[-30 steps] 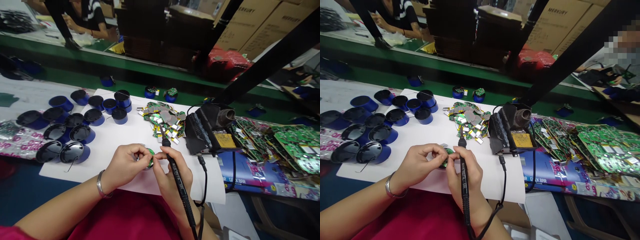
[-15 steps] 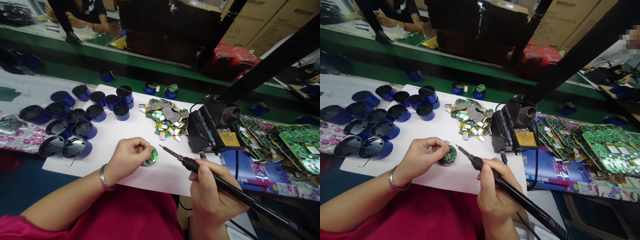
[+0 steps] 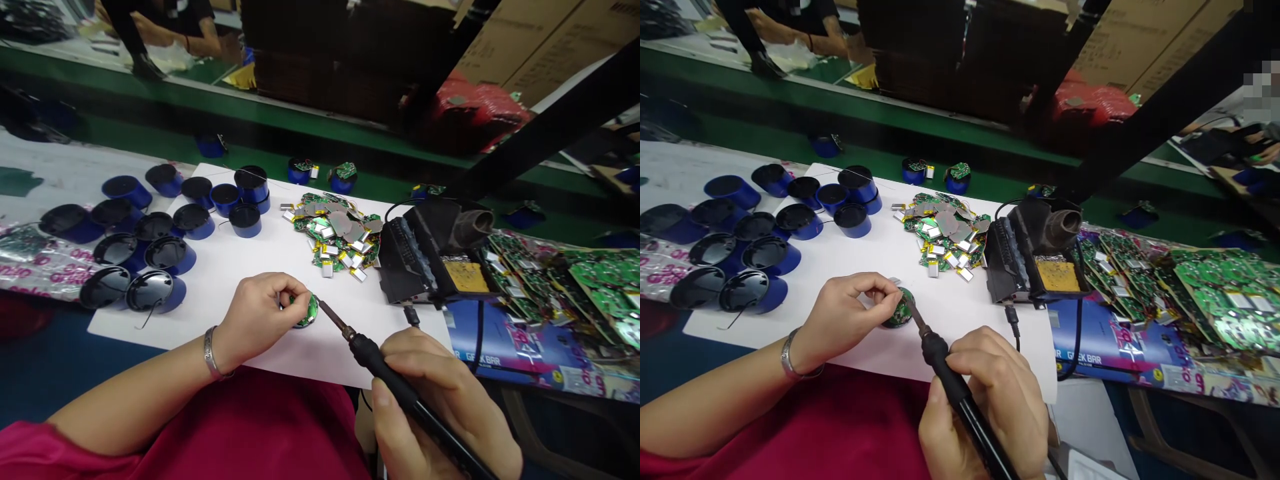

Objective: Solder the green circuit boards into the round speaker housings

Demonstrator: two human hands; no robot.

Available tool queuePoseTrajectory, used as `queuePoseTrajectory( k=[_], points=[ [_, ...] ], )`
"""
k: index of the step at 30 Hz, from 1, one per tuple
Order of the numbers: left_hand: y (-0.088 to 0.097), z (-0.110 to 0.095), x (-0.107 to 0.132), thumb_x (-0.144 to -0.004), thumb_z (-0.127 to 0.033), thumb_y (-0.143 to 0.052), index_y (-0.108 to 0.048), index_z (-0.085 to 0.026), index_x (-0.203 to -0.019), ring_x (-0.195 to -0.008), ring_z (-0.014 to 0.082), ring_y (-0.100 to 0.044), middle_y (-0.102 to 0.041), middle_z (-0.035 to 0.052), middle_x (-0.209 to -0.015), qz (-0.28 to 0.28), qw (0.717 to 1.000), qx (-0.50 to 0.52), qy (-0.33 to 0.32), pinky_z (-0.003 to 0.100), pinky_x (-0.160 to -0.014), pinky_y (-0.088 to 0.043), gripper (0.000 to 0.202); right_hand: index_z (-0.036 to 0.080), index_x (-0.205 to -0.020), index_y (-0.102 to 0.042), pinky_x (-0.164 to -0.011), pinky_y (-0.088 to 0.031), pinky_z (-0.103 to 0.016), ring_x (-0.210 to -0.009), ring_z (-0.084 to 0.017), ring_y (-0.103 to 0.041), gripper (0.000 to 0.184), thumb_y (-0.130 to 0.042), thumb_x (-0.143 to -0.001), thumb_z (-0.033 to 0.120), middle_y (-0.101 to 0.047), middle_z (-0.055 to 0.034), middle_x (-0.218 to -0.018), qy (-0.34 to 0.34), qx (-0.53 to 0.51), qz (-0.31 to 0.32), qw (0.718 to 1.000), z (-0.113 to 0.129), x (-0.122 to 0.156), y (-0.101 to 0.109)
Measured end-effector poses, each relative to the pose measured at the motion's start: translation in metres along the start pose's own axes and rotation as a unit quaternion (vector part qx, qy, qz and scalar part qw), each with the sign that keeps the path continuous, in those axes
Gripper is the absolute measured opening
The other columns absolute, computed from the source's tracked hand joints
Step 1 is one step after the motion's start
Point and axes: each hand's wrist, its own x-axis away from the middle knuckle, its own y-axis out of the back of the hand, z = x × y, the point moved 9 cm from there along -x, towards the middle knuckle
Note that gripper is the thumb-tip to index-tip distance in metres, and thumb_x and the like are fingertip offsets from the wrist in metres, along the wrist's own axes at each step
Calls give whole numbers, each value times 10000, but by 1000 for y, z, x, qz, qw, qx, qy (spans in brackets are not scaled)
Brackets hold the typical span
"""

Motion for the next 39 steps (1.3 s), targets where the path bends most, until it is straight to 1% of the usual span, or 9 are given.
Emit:
queuePoseTrajectory(
  k=[5,10,13,15,21,26,30,34,39],
  points=[
    [1,0,0,-784,-154,-630,-718,-180,-708,-607,112,-635,-726,-14,-669,-7,1000,-9,-6,219,-613,-475,119,196,-944,-565,-531,-486,-320,-619,-157,-575,265,-552,-741,25,-563,-8,-708,27,-1,29,999,3,-3,-6],
    [0,0,1,-783,-151,-631,-722,-182,-720,-597,104,-623,-721,-21,-665,-3,1000,-9,-5,215,-607,-468,116,198,-919,-568,-534,-476,-323,-604,-150,-557,228,-570,-754,40,-555,-2,-701,12,3,-14,1000,1,1,-3],
    [0,0,1,-781,-146,-630,-719,-179,-715,-591,100,-615,-710,-24,-650,-5,1000,-7,-6,214,-611,-465,115,188,-917,-565,-548,-481,-320,-621,-148,-561,240,-567,-751,16,-561,-5,-709,1,4,-1,1000,0,0,-6],
    [0,0,1,-778,-144,-631,-718,-178,-713,-590,99,-613,-703,-25,-641,-5,1000,-7,-7,213,-617,-465,114,178,-912,-564,-549,-478,-315,-623,-145,-558,242,-566,-742,6,-560,-8,-709,10,4,12,1000,0,-1,-7],
    [0,-1,1,-770,-143,-641,-723,-180,-712,-595,96,-622,-715,-26,-658,-9,1000,6,-3,204,-612,-466,107,152,-947,-571,-536,-463,-313,-607,-150,-553,287,-591,-692,21,-562,-10,-698,51,-9,21,998,-3,2,-4],
    [2,0,1,-772,-144,-642,-722,-177,-704,-553,88,-597,-689,-35,-612,-18,1000,7,-1,199,-588,-462,110,147,-920,-571,-539,-475,-322,-623,-157,-566,242,-577,-713,22,-570,-25,-719,50,1,-11,999,1,-1,3],
    [2,-1,1,-766,-136,-636,-723,-175,-706,-566,95,-616,-709,-26,-636,-19,1000,9,-1,201,-585,-467,113,158,-915,-572,-495,-447,-297,-569,-143,-543,248,-565,-718,7,-558,-5,-657,57,-5,21,998,8,-4,-5],
    [1,-1,1,-766,-142,-638,-723,-176,-702,-598,109,-642,-730,-14,-665,-18,1000,5,-2,209,-595,-474,112,148,-909,-577,-502,-447,-298,-581,-142,-541,243,-562,-716,2,-564,-17,-669,53,-11,-10,998,5,-2,-4],
    [2,-2,1,-768,-136,-636,-726,-175,-708,-603,112,-646,-737,-11,-674,-19,1000,3,-14,213,-601,-478,115,157,-939,-567,-514,-452,-297,-574,-143,-553,285,-571,-695,10,-581,-7,-646,60,-4,31,998,3,-4,-10]
  ],
)
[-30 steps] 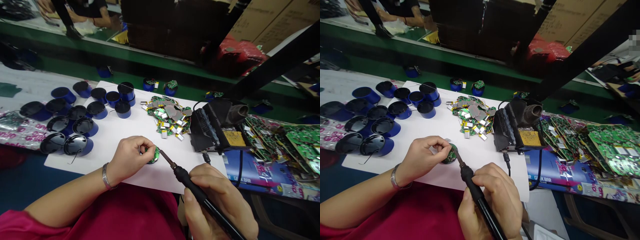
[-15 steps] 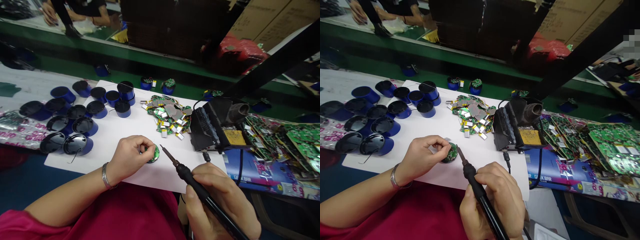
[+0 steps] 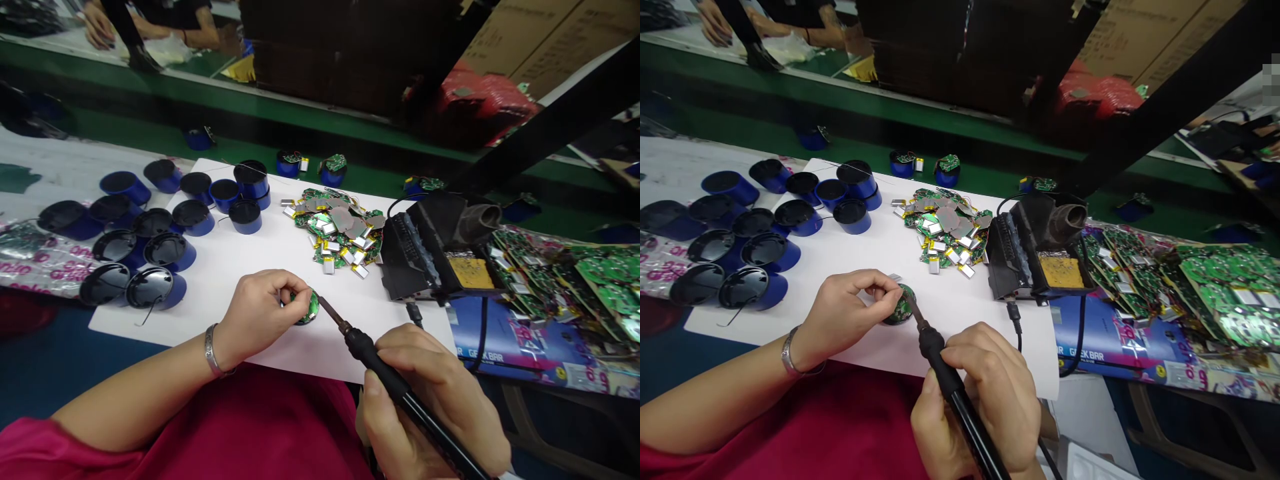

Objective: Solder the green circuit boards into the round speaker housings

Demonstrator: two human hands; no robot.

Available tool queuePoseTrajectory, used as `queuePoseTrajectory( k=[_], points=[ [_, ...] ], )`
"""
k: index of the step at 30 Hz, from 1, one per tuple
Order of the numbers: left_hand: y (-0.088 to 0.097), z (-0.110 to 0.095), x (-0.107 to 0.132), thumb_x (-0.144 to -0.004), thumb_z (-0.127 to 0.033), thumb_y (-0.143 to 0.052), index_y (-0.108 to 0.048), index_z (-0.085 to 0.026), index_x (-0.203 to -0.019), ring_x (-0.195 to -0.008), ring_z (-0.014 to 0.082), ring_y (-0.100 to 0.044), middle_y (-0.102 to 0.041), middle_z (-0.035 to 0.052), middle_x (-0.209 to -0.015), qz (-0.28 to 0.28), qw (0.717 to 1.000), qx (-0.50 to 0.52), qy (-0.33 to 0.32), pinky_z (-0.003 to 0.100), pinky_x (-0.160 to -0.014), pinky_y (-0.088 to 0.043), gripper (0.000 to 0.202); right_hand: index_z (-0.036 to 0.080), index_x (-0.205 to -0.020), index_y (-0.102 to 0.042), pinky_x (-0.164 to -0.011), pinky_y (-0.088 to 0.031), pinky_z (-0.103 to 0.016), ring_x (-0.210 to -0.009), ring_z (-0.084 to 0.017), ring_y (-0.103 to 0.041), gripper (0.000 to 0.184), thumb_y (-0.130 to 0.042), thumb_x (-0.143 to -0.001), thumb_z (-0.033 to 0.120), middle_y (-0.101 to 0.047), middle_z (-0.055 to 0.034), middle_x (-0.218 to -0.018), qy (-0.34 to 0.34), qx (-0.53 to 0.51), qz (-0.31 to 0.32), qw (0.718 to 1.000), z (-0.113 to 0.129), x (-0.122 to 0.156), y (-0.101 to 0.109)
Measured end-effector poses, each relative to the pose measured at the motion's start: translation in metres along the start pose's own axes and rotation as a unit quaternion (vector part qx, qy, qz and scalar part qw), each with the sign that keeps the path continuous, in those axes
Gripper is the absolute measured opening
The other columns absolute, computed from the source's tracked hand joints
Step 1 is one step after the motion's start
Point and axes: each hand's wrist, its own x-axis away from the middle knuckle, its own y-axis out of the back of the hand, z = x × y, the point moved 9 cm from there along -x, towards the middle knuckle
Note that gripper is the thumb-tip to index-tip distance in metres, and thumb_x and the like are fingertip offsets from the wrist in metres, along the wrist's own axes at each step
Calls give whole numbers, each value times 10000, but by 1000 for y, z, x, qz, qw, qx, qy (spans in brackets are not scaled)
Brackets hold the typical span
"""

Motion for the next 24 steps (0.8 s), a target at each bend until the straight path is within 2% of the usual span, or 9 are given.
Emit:
queuePoseTrajectory(
  k=[3,7,11,17,24],
  points=[
    [0,0,1,-764,-132,-638,-729,-171,-711,-605,113,-647,-739,-6,-676,1,1000,-1,-2,212,-602,-479,112,156,-939,-561,-507,-447,-295,-564,-145,-552,288,-575,-689,15,-586,-10,-633,9,7,24,1000,2,-4,-1],
    [1,0,0,-765,-138,-640,-729,-171,-712,-596,111,-642,-734,-6,-669,-2,1000,2,3,212,-601,-479,109,155,-942,-559,-504,-447,-293,-562,-145,-550,299,-583,-679,15,-585,-10,-635,9,10,26,1000,1,-2,-1],
    [0,3,-1,-772,-152,-637,-724,-175,-702,-562,100,-617,-715,-16,-639,-1,1000,6,22,206,-574,-469,113,150,-943,-570,-532,-466,-305,-586,-148,-564,297,-596,-676,24,-582,-12,-671,-4,9,-11,1000,-3,4,5],
    [-2,9,0,-793,-195,-633,-723,-178,-710,-566,101,-602,-711,-11,-644,10,998,25,49,195,-555,-469,124,164,-949,-569,-542,-493,-308,-596,-144,-579,279,-585,-707,27,-592,-3,-696,-2,14,-35,999,-5,5,8],
    [-5,14,2,-833,-255,-630,-715,-176,-729,-594,105,-598,-708,1,-675,25,995,61,76,191,-563,-484,156,162,-1113,-678,-683,-596,-298,-762,-165,-701,341,-687,-779,97,-731,-40,-919,-21,116,-112,987,-16,13,9]
  ],
)
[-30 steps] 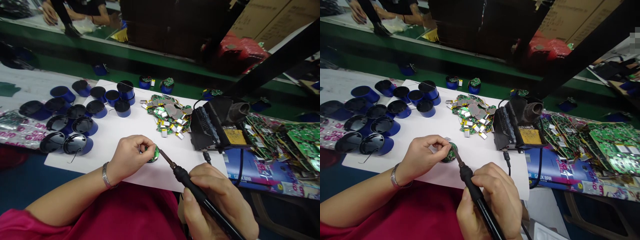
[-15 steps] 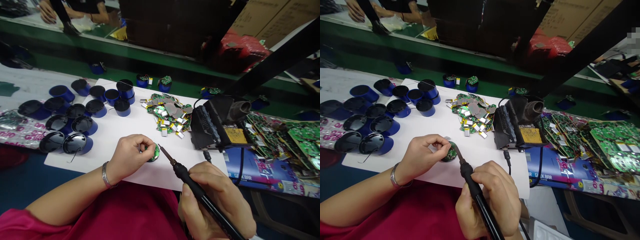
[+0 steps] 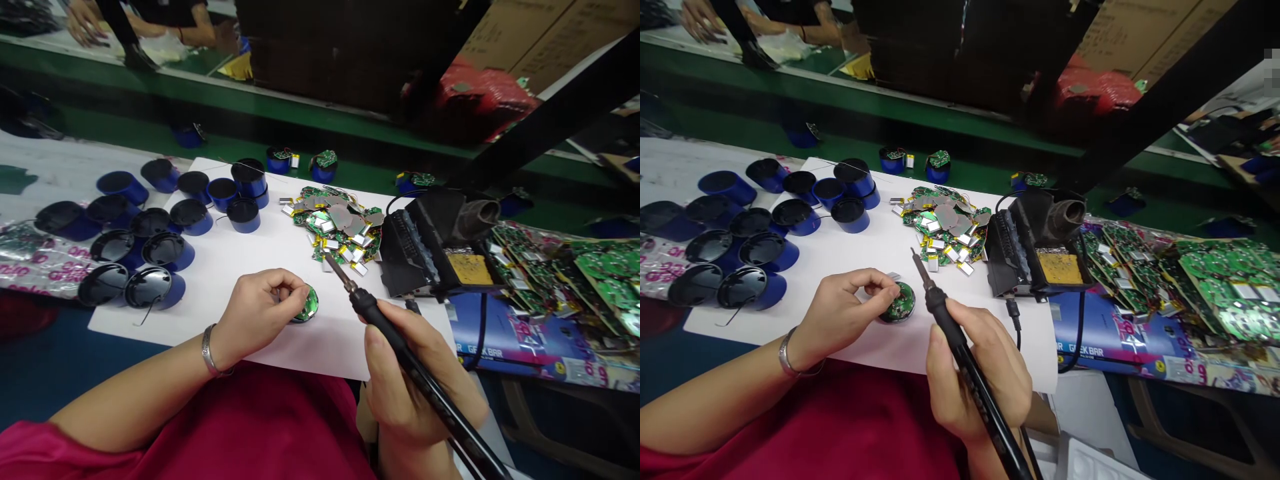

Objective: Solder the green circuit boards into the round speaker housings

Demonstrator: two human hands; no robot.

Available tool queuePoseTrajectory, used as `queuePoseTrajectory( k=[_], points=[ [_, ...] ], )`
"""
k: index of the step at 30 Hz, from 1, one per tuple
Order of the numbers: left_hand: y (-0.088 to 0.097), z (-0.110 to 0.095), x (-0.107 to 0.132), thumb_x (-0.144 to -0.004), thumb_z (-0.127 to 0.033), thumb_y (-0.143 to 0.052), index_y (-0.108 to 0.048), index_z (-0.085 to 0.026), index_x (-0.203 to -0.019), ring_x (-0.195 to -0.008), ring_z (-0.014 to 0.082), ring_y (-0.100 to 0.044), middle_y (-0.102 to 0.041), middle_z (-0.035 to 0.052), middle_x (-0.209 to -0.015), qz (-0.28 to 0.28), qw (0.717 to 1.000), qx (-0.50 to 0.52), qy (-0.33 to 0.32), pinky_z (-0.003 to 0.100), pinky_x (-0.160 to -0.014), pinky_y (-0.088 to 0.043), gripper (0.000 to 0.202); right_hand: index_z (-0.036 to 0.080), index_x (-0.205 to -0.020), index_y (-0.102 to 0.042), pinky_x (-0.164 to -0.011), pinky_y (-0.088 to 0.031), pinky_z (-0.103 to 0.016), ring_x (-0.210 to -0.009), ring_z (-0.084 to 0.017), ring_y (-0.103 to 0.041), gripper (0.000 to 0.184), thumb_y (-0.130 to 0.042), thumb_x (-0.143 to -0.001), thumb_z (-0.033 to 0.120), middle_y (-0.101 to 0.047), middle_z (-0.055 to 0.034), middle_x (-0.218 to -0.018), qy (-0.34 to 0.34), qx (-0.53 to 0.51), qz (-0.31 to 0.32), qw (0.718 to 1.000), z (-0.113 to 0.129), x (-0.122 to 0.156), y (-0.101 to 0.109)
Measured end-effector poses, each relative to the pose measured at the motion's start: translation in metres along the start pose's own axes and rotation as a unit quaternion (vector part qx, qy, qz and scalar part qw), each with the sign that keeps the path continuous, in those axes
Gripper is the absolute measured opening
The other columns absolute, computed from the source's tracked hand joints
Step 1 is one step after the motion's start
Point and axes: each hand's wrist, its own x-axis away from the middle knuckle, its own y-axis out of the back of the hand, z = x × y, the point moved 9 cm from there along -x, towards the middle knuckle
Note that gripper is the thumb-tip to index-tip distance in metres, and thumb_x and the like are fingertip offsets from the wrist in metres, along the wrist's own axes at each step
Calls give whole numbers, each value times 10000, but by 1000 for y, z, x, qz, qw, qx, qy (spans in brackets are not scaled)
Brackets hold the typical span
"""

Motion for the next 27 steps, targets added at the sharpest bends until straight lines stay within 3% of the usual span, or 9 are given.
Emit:
queuePoseTrajectory(
  k=[6,11,15,21,27],
  points=[
    [-1,0,1,-867,-294,-619,-699,-166,-783,-646,123,-622,-714,20,-722,11,999,35,2,204,-576,-499,173,234,-1302,-594,-790,-649,-328,-907,-183,-743,460,-619,-872,72,-741,-47,-1120,-35,-73,52,995,-13,7,-28],
    [-3,-2,3,-890,-285,-607,-689,-165,-811,-668,126,-618,-706,19,-740,24,999,43,-17,219,-610,-504,166,231,-1192,-620,-837,-629,-351,-924,-175,-729,351,-607,-882,67,-746,-42,-1032,-37,-77,63,994,-15,8,-46],
    [-5,-4,3,-894,-276,-604,-693,-164,-837,-675,119,-614,-699,9,-747,39,998,51,-15,222,-643,-511,154,217,-1185,-600,-804,-618,-317,-854,-152,-719,389,-665,-834,63,-733,-36,-1012,-34,-88,71,993,-13,5,-57],
    [-7,-7,3,-892,-267,-600,-690,-165,-829,-682,111,-614,-700,2,-755,52,997,50,-19,214,-654,-506,150,230,-1177,-593,-743,-605,-293,-788,-135,-698,364,-650,-842,99,-716,-4,-909,-57,-92,91,990,-19,4,-66],
    [-5,-4,3,-905,-261,-597,-670,-164,-843,-676,105,-594,-678,-5,-746,43,997,55,-26,206,-646,-495,136,228,-1171,-588,-740,-591,-283,-746,-123,-686,358,-643,-841,101,-704,14,-855,-73,-92,87,989,-22,4,-61]
  ],
)
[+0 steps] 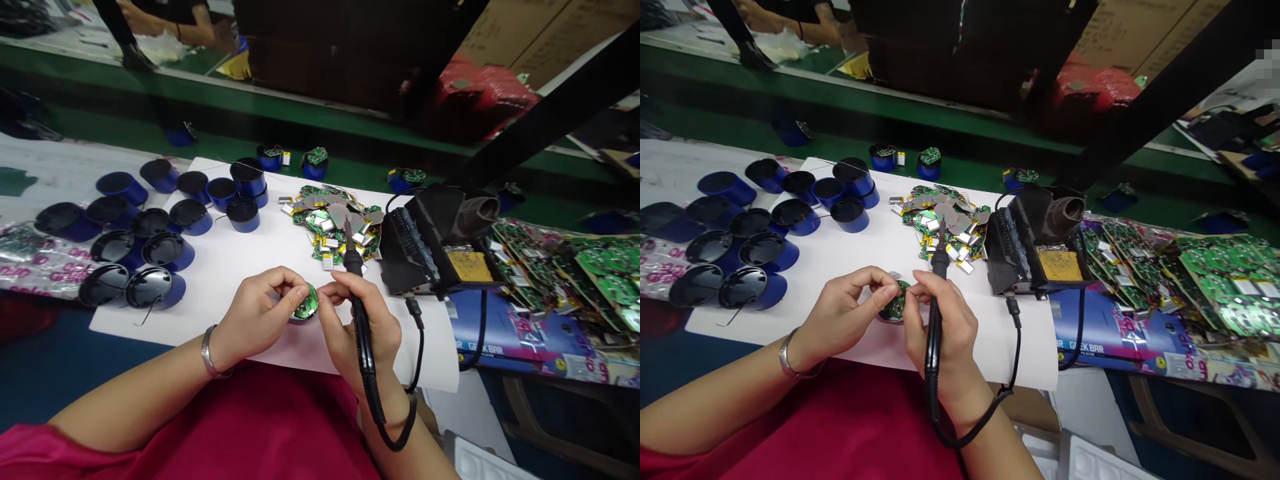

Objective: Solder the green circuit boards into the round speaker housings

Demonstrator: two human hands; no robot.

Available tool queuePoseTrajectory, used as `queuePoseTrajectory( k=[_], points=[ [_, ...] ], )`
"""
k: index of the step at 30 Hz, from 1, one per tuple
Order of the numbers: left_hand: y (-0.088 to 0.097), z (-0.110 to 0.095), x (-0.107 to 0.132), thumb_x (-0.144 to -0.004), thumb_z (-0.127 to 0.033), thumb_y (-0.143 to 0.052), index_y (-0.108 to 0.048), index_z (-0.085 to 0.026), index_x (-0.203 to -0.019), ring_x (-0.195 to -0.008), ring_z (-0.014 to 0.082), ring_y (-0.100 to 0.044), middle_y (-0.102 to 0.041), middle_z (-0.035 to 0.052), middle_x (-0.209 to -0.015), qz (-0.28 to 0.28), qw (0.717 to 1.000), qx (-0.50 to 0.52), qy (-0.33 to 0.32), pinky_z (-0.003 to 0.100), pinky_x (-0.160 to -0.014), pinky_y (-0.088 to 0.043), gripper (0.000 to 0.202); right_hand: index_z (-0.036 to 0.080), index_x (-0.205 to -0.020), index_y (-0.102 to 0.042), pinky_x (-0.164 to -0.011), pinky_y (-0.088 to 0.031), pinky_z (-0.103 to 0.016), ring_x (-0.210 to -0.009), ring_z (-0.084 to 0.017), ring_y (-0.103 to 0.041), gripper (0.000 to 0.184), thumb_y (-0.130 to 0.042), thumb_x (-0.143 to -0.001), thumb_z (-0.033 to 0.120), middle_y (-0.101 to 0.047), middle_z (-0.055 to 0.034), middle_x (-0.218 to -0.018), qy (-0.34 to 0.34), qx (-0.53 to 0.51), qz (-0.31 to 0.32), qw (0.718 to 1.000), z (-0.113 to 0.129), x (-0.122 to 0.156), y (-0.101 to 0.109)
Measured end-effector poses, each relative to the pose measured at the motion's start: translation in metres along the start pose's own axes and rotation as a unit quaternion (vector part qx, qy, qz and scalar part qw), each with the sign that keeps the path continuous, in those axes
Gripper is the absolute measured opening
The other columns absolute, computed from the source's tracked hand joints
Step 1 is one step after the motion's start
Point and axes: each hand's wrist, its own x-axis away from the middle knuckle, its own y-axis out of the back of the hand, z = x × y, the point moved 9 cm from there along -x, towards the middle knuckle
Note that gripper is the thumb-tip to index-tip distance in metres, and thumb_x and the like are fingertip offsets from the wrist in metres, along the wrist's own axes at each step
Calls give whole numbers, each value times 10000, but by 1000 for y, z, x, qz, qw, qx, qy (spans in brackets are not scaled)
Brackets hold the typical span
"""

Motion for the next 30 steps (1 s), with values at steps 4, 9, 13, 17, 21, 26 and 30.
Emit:
queuePoseTrajectory(
  k=[4,9,13,17,21,26,30],
  points=[
    [1,1,0,-909,-254,-592,-662,-167,-837,-691,110,-599,-680,0,-755,-3,1000,3,-3,211,-658,-498,133,222,-1169,-590,-740,-590,-277,-735,-119,-680,359,-649,-838,93,-701,17,-848,7,12,-14,1000,1,-1,6],
    [1,1,-1,-909,-257,-592,-661,-169,-832,-679,111,-594,-676,-2,-743,-1,1000,4,-4,211,-650,-498,136,227,-1201,-585,-744,-603,-305,-752,-136,-694,379,-639,-851,92,-710,-1,-884,34,28,-13,999,7,-2,6],
    [0,0,0,-907,-259,-595,-666,-166,-841,-681,111,-596,-680,1,-754,4,1000,5,-3,212,-651,-498,134,224,-1204,-583,-765,-612,-318,-812,-150,-711,387,-653,-843,101,-724,-28,-976,39,19,0,999,9,-3,1],
    [-1,-3,1,-903,-263,-598,-664,-162,-833,-676,108,-595,-677,1,-749,9,1000,3,-5,213,-650,-499,140,224,-1184,-583,-759,-606,-288,-762,-122,-694,383,-655,-837,79,-717,4,-898,29,5,12,1000,7,-2,-2],
    [-2,-2,0,-910,-271,-587,-666,-157,-841,-678,112,-601,-676,9,-750,23,1000,10,0,213,-643,-507,154,228,-1191,-575,-752,-602,-281,-744,-116,-693,386,-644,-842,78,-713,12,-889,24,1,7,1000,7,0,-1],
    [1,-7,-1,-848,-244,-665,-708,-165,-944,-710,136,-627,-723,29,-814,29,999,-34,-31,246,-673,-516,131,234,-1194,-571,-757,-609,-297,-752,-130,-707,375,-643,-850,104,-721,13,-877,25,19,11,999,8,0,0],
    [3,-13,-3,-872,-236,-650,-726,-193,-840,-729,147,-647,-741,17,-789,28,994,-78,-66,271,-733,-506,93,233,-1193,-572,-747,-613,-302,-747,-133,-708,375,-646,-849,103,-722,10,-875,22,16,12,1000,8,1,1]
  ],
)
